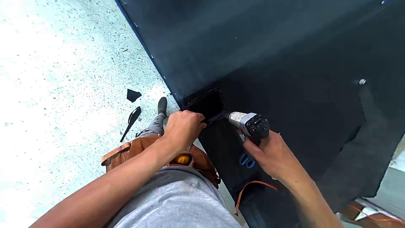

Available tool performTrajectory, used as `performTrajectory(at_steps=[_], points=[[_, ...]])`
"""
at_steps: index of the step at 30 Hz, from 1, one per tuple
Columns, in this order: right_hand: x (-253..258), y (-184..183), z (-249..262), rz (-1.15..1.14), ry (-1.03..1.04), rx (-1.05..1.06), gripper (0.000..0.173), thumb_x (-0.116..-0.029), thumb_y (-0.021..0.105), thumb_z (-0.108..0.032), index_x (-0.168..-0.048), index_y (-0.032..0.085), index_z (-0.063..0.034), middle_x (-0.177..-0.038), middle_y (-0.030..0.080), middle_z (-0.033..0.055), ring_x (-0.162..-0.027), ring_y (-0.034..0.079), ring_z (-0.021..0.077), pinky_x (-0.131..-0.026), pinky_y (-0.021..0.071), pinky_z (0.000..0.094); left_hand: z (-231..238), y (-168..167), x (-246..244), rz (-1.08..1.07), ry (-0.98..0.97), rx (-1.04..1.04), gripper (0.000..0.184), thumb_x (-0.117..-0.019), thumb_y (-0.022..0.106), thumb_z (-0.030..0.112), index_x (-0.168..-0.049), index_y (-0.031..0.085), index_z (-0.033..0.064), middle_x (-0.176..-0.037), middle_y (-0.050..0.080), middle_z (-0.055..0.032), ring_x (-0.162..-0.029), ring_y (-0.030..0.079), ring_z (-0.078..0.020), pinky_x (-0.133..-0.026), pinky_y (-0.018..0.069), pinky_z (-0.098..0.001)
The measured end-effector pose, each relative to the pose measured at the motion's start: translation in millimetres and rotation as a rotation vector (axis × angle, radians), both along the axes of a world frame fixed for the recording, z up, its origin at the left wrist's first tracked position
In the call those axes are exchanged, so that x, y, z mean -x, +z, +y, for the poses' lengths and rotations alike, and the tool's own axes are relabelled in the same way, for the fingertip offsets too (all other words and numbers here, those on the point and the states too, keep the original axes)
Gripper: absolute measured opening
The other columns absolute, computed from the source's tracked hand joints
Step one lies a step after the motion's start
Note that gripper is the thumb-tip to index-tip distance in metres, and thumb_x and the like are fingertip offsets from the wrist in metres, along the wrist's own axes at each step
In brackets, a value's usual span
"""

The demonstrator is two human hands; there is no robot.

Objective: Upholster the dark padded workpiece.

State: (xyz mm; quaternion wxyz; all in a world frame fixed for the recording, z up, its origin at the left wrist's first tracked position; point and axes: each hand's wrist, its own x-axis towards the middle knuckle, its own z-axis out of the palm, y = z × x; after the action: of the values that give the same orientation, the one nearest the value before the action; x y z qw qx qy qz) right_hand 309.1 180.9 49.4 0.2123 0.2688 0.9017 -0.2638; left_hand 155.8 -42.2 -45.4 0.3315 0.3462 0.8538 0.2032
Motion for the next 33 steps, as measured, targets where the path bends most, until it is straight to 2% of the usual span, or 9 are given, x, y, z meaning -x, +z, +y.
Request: performTrajectory(at_steps=[4,6,11,15,21,24,27,30,33], points=[[-6.4,-4.0,-4.7,0.030,-0.052,0.027,0.024,-0.0941,0.064,-0.039,-0.117,0.065,-0.0310,-0.084,0.069,-0.0100,-0.065,0.065,0.0066,-0.054,0.0580,0.0370,-7.6,-10.8,-23.2,0.085,0.095,-0.136,0.015,-0.0973,0.062,0.034,-0.096,0.076,0.0299,-0.078,0.071,0.0062,-0.071,0.069,-0.0159,-0.059,0.0543,-0.0463],[-7.5,-4.8,-7.5,0.047,-0.065,0.032,0.023,-0.0941,0.064,-0.036,-0.116,0.065,-0.0308,-0.079,0.068,-0.0075,-0.058,0.063,0.0096,-0.048,0.0556,0.0386,-10.2,-18.7,-36.6,0.168,0.126,-0.222,0.016,-0.0973,0.060,0.031,-0.095,0.076,0.0265,-0.076,0.070,0.0057,-0.068,0.068,-0.0150,-0.056,0.0532,-0.0443],[-9.8,-4.7,-6.7,0.029,-0.046,0.037,0.025,-0.0952,0.063,-0.033,-0.120,0.063,-0.0297,-0.075,0.067,-0.0037,-0.053,0.062,0.0141,-0.045,0.0549,0.0421,-8.0,-17.0,-36.5,0.146,0.196,-0.174,0.023,-0.0954,0.065,0.047,-0.104,0.075,0.0281,-0.078,0.070,0.0049,-0.070,0.068,-0.0166,-0.060,0.0551,-0.0470],[-11.1,-6.2,-6.4,0.028,-0.038,0.029,0.025,-0.0956,0.062,-0.035,-0.120,0.062,-0.0285,-0.072,0.067,-0.0027,-0.051,0.062,0.0151,-0.044,0.0545,0.0420,-3.4,-15.2,-35.3,0.126,0.243,-0.149,0.018,-0.0975,0.062,0.040,-0.092,0.074,0.0274,-0.074,0.068,0.0044,-0.069,0.067,-0.0171,-0.059,0.0530,-0.0475],[-12.2,-4.9,-7.6,0.036,-0.040,0.027,0.027,-0.0961,0.062,-0.035,-0.122,0.061,-0.0280,-0.069,0.066,-0.0026,-0.049,0.061,0.0147,-0.043,0.0539,0.0406,-7.6,-32.8,-41.7,0.300,0.092,-0.363,0.022,-0.1013,0.056,0.030,-0.088,0.071,0.0196,-0.074,0.066,0.0036,-0.067,0.066,-0.0152,-0.056,0.0518,-0.0420],[-5.9,-6.9,-7.2,0.022,-0.055,0.046,0.024,-0.0954,0.061,-0.036,-0.119,0.062,-0.0294,-0.073,0.067,-0.0044,-0.056,0.065,0.0130,-0.050,0.0584,0.0406,-8.9,-26.1,-33.3,0.243,0.045,-0.301,0.020,-0.0999,0.056,0.033,-0.093,0.071,0.0218,-0.076,0.067,0.0040,-0.070,0.067,-0.0156,-0.058,0.0523,-0.0440],[-6.5,-5.8,-7.7,0.024,-0.100,0.084,0.023,-0.0950,0.061,-0.035,-0.116,0.065,-0.0269,-0.068,0.066,-0.0025,-0.052,0.064,0.0148,-0.046,0.0563,0.0391,-2.6,-11.6,-24.3,0.179,0.089,-0.160,0.026,-0.0954,0.064,0.046,-0.108,0.071,0.0240,-0.085,0.070,0.0027,-0.075,0.069,-0.0190,-0.062,0.0551,-0.0465],[-8.5,-4.9,-8.4,0.022,-0.135,0.099,0.023,-0.0951,0.061,-0.034,-0.115,0.066,-0.0245,-0.067,0.067,-0.0012,-0.052,0.064,0.0158,-0.046,0.0564,0.0394,11.0,-4.2,-17.5,0.119,0.085,-0.011,0.025,-0.0969,0.058,0.043,-0.090,0.069,0.0219,-0.076,0.068,-0.0020,-0.075,0.069,-0.0249,-0.060,0.0526,-0.0512],[-6.2,-10.0,-10.9,0.024,-0.148,0.083,0.023,-0.0947,0.061,-0.036,-0.116,0.064,-0.0270,-0.070,0.068,-0.0029,-0.055,0.066,0.0142,-0.050,0.0590,0.0399,16.8,0.9,-4.7,0.023,0.085,0.081,0.027,-0.0986,0.054,0.040,-0.088,0.070,0.0210,-0.077,0.068,-0.0041,-0.077,0.069,-0.0272,-0.061,0.0524,-0.0543]])
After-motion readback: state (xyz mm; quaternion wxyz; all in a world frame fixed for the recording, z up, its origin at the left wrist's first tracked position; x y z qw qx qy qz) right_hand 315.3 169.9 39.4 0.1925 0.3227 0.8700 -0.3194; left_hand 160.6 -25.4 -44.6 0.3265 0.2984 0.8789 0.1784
